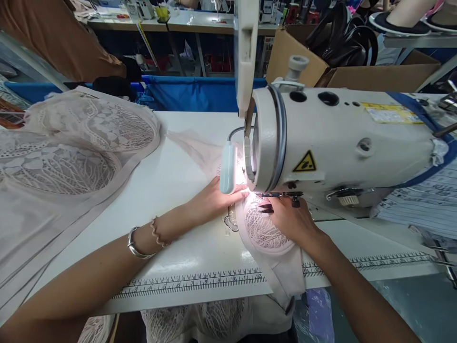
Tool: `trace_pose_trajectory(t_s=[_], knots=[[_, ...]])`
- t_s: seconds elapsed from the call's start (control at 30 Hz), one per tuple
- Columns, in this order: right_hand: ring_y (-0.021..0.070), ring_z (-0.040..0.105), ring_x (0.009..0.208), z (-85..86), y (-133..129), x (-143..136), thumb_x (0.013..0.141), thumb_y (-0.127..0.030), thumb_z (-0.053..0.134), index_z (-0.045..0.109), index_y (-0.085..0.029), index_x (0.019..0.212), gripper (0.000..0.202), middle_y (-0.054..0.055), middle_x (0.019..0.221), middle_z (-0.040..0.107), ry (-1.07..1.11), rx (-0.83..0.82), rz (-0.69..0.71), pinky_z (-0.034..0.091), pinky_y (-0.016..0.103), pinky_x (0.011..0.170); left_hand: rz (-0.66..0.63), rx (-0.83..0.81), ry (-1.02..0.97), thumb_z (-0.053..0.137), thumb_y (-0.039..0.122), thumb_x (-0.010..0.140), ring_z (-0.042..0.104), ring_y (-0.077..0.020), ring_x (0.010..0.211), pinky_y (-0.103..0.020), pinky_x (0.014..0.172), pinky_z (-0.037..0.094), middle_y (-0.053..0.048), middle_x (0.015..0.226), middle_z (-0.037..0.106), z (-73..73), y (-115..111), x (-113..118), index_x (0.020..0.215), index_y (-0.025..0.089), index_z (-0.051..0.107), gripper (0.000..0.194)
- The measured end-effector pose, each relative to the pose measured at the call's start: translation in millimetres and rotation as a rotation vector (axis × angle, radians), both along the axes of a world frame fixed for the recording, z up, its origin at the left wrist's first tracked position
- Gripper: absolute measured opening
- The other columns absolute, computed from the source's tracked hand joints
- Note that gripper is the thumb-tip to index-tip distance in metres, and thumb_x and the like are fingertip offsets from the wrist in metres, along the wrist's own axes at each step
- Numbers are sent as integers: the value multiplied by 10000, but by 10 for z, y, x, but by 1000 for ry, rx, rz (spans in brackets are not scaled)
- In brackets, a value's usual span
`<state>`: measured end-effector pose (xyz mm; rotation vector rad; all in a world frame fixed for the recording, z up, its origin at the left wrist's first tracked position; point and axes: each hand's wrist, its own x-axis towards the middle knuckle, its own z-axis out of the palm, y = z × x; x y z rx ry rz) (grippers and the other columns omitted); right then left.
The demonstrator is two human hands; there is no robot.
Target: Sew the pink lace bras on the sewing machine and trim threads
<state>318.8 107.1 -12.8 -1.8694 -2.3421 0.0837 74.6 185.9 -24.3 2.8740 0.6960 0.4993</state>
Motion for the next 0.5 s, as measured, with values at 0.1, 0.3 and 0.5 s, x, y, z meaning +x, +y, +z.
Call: trace_pose_trajectory(t_s=[0.1, 0.3, 0.5], knots=[[196, 606, 539, -3, 41, -22, 898, -344, 574, 648, -264, 841, 123, -18, 606, 662, 61, -61, -49, 396, 281, 523, 18, 74, 31, 416, 101, 1021, 588, -248, 996, -404, 850, 482, -106, 1013, 704, 28, -38, 29, 1221, 191, 652, 322], [193, 571, 558, 1, 60, -30, 890, -402, 609, 557, -262, 756, 200, -9, 627, 611, 209, 37, -32, 478, 318, 599, 53, 207, 165, 400, 187, 1054, 604, -220, 793, -346, 690, 469, -147, 925, 675, 92, -462, 197, 997, 70, 658, 289], [247, 676, 715, -65, 25, 44, 962, -359, 519, 660, -242, 896, 194, 47, 761, 719, 204, 171, -22, 549, 365, 708, 171, 279, 180, 446, 401, 1038, 602, -366, 1208, -506, 1038, 476, -258, 1269, 651, 1, -710, 281, 1281, -31, 584, 514]])
